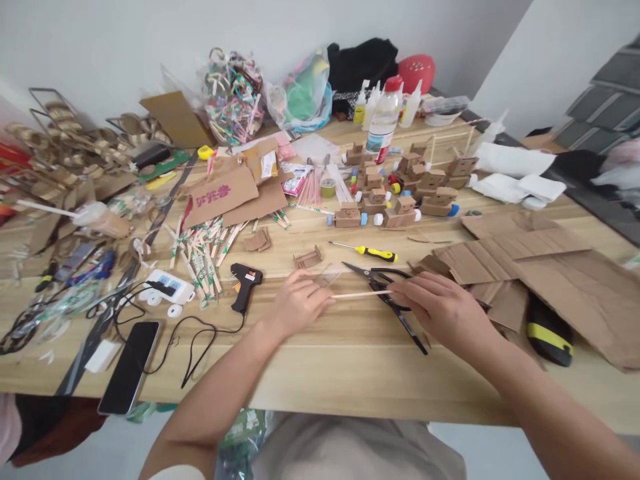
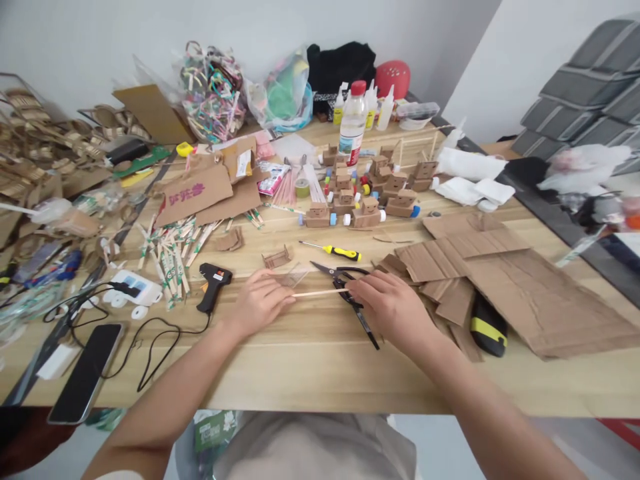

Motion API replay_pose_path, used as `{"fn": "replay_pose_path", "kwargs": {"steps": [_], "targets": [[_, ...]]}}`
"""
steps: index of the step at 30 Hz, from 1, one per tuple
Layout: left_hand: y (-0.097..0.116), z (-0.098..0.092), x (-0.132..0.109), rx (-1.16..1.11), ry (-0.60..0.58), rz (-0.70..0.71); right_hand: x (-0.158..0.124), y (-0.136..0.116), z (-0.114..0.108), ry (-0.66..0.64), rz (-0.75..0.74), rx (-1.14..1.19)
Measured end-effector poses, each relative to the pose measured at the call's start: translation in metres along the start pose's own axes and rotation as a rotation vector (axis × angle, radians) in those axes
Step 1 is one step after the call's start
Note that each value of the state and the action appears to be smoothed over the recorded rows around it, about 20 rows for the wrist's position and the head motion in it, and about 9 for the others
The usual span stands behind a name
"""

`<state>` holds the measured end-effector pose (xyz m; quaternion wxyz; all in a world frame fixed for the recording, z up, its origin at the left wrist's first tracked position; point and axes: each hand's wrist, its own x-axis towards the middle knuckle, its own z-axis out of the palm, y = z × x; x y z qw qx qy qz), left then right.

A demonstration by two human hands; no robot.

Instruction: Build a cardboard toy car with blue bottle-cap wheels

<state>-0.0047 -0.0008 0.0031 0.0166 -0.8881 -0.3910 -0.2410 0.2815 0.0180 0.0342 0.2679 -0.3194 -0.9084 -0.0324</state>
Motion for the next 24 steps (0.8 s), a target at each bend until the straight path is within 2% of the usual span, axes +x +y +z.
{"fn": "replay_pose_path", "kwargs": {"steps": [4,7,12,14,18,22,24], "targets": [[-0.008,-0.006,0.001,0.017,-0.008,-0.175,0.017,0.026,0.008,-0.082,-0.085,-0.044],[-0.01,-0.01,0.001,0.017,-0.023,-0.262,0.036,0.04,0.013,-0.229,-0.111,-0.049],[-0.009,-0.017,-0.005,0.062,-0.02,-0.407,0.066,0.046,0.024,-0.437,-0.011,-0.069],[-0.004,-0.019,-0.011,0.073,0.002,-0.466,0.069,0.044,0.028,-0.446,0.014,-0.062],[0.017,-0.02,-0.018,0.127,0.094,-0.541,0.062,0.04,0.031,-0.377,-0.025,-0.015],[0.045,-0.017,-0.011,0.27,0.229,-0.556,0.056,0.035,0.027,-0.31,-0.093,0.015],[0.054,-0.013,-0.003,0.222,0.258,-0.556,0.056,0.031,0.023,-0.283,-0.12,0.022]]}}
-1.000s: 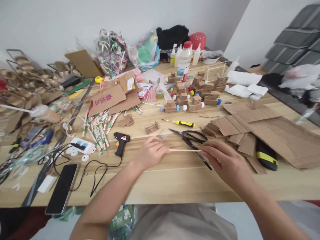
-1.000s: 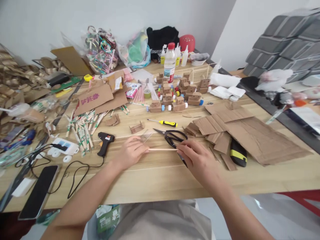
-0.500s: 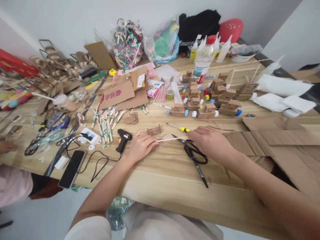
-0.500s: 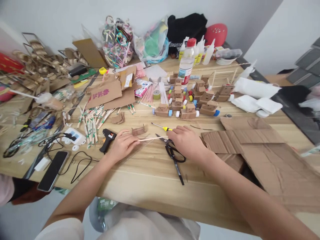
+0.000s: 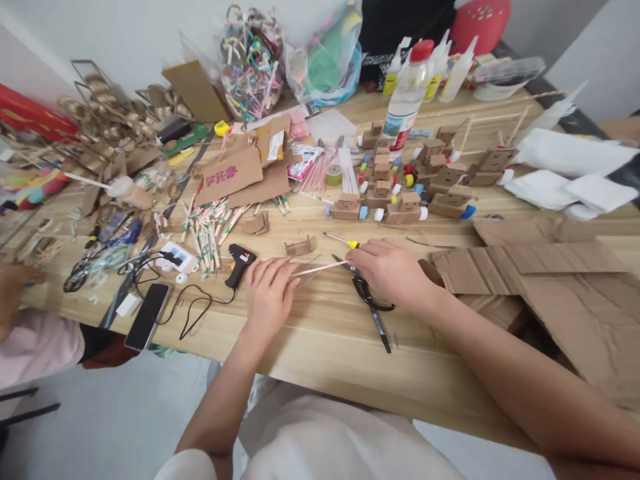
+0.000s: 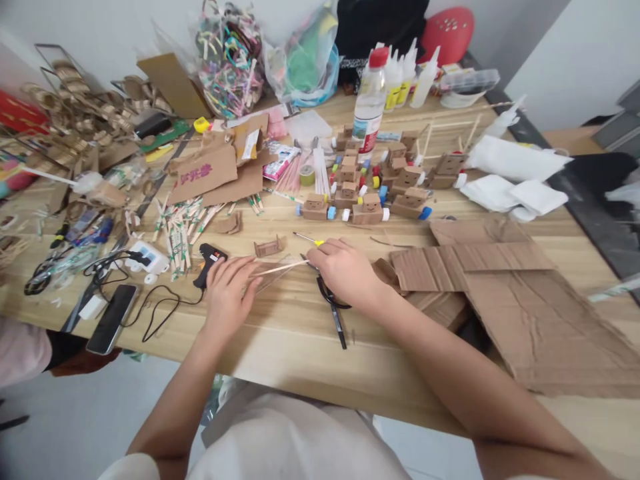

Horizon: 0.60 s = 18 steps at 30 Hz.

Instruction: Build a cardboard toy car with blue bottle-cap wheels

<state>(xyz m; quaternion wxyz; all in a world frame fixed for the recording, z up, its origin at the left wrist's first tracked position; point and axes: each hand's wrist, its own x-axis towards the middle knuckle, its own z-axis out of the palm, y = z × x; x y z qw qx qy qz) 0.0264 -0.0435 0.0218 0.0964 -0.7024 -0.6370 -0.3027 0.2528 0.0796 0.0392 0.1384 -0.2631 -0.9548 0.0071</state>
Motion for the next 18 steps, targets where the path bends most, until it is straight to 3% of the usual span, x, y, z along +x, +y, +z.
{"fn": "replay_pose_path", "kwargs": {"steps": [4,7,11,15,18], "targets": [[0.017,0.011,0.008,-0.356,-0.151,-0.092,0.001,-0.005,-0.008,0.034,-0.06,0.024],[0.018,0.017,0.02,-0.714,-0.309,-0.327,-0.002,-0.005,-0.014,0.074,-0.039,0.072],[0.01,0.014,0.037,-1.281,-0.517,-0.691,-0.018,-0.003,-0.028,0.194,0.196,0.167],[0.005,0.005,0.049,-1.647,-0.53,-0.966,-0.045,-0.006,-0.037,0.206,0.406,0.218],[0.004,-0.001,0.052,-1.75,-0.501,-1.078,-0.064,-0.015,-0.035,0.197,0.416,0.216]]}}
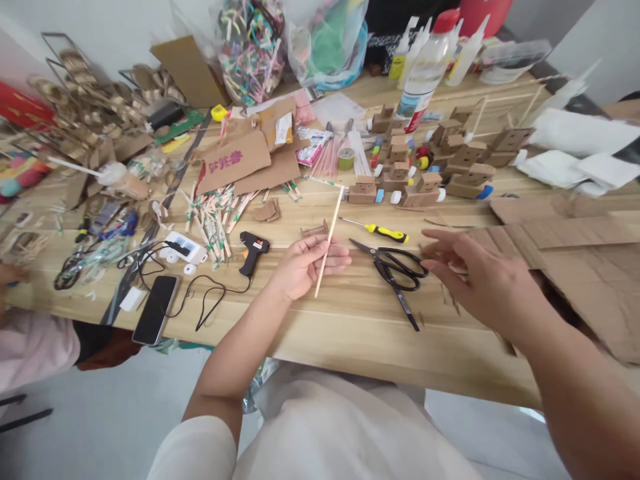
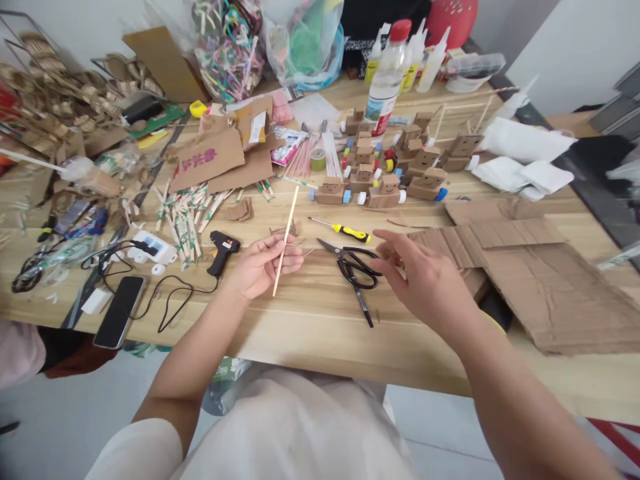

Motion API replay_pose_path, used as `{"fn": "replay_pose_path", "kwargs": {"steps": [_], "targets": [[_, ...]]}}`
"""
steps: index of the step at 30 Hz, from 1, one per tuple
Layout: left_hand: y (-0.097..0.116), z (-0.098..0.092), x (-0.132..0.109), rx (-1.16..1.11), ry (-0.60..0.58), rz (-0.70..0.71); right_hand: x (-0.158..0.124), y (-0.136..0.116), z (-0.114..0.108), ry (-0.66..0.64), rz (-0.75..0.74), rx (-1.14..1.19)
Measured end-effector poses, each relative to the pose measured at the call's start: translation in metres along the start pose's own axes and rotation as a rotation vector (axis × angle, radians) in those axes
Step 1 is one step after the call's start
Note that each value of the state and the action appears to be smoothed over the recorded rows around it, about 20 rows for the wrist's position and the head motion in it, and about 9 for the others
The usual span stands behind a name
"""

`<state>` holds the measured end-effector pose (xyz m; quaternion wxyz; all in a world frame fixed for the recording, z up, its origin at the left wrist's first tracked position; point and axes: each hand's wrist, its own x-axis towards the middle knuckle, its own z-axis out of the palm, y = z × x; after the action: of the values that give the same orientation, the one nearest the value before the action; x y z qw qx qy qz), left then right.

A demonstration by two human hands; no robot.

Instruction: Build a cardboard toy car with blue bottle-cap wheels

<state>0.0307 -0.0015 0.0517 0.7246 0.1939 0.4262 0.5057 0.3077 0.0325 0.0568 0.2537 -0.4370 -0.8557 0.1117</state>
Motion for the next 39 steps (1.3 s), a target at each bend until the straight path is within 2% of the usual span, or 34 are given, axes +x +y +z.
{"fn": "replay_pose_path", "kwargs": {"steps": [3,6,12,17,22,25,34,39], "targets": [[0.002,0.001,-0.002,-0.058,0.028,-0.033,-0.019,-0.004,0.007,-0.012,0.011,0.007],[0.003,0.0,-0.004,-0.068,0.048,-0.052,-0.032,-0.009,0.015,-0.025,0.089,0.003],[-0.001,-0.006,-0.001,-0.064,0.073,-0.011,-0.036,-0.003,0.028,0.019,0.208,-0.115],[-0.015,-0.008,0.003,-0.04,0.044,-0.102,-0.025,0.001,0.034,-0.044,0.144,-0.152],[-0.019,-0.006,0.003,-0.047,0.072,-0.124,-0.014,-0.002,0.04,-0.13,0.052,-0.157],[-0.018,-0.007,0.003,-0.047,0.081,-0.128,-0.017,-0.001,0.039,-0.158,0.057,-0.169],[-0.015,-0.01,0.003,-0.089,0.125,-0.111,-0.044,-0.001,0.017,-0.123,0.151,-0.166],[-0.014,-0.008,0.002,-0.095,0.141,-0.115,-0.046,-0.003,0.013,-0.109,0.197,-0.177]]}}
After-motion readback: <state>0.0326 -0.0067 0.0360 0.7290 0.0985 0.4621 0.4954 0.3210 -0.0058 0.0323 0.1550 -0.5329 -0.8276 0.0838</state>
